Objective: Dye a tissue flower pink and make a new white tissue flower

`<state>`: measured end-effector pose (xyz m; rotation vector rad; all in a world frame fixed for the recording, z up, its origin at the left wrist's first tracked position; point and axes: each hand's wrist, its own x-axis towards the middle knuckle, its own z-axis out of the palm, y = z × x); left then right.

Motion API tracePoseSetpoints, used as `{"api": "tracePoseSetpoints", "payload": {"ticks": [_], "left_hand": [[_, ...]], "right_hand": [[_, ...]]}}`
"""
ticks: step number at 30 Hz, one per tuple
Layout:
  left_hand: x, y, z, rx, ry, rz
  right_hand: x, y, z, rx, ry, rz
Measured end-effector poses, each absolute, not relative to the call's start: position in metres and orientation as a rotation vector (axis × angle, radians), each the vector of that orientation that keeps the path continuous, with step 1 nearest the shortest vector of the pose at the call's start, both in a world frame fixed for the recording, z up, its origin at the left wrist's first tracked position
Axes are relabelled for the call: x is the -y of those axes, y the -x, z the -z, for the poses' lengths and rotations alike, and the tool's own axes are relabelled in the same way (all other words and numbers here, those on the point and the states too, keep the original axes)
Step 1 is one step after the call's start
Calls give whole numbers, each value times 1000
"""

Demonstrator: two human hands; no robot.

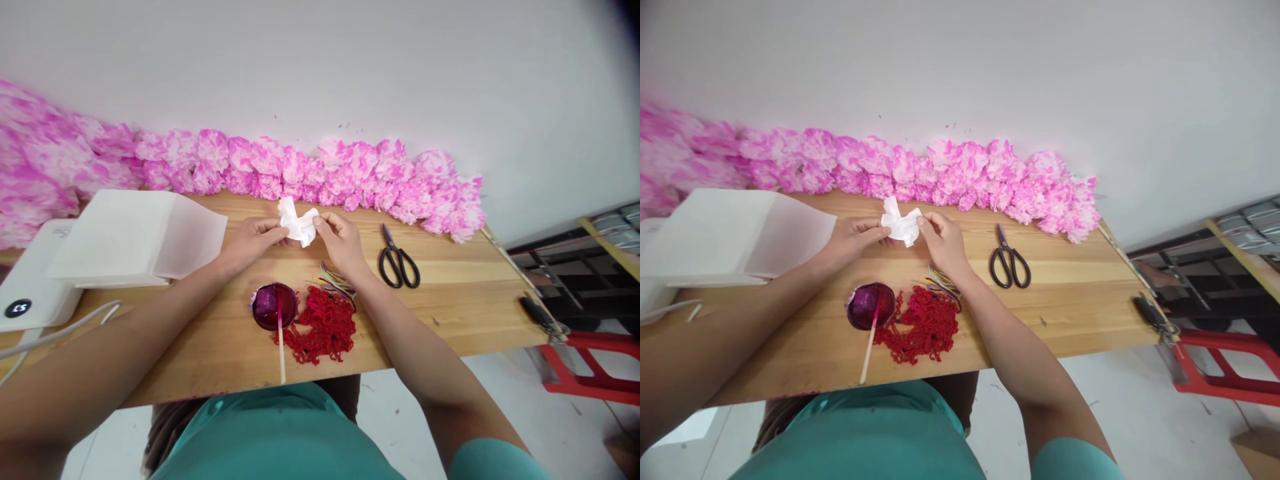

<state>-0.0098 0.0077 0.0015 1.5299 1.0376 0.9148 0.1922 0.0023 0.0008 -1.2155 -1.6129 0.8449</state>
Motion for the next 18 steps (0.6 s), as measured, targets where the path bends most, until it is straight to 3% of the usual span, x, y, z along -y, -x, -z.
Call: {"api": "tracePoseSetpoints", "payload": {"ticks": [3, 6, 18], "left_hand": [[-7, 10, -4, -1013, -1480, -937], [-6, 10, -5, -1031, -1457, -975], [1, 7, -7, -1112, -1632, -948]], "right_hand": [[-7, -193, 3, 1465, 1196, -1080], [-6, -194, 1, 1443, 1201, -1094], [8, -187, -9, 1971, 1157, -482]]}}
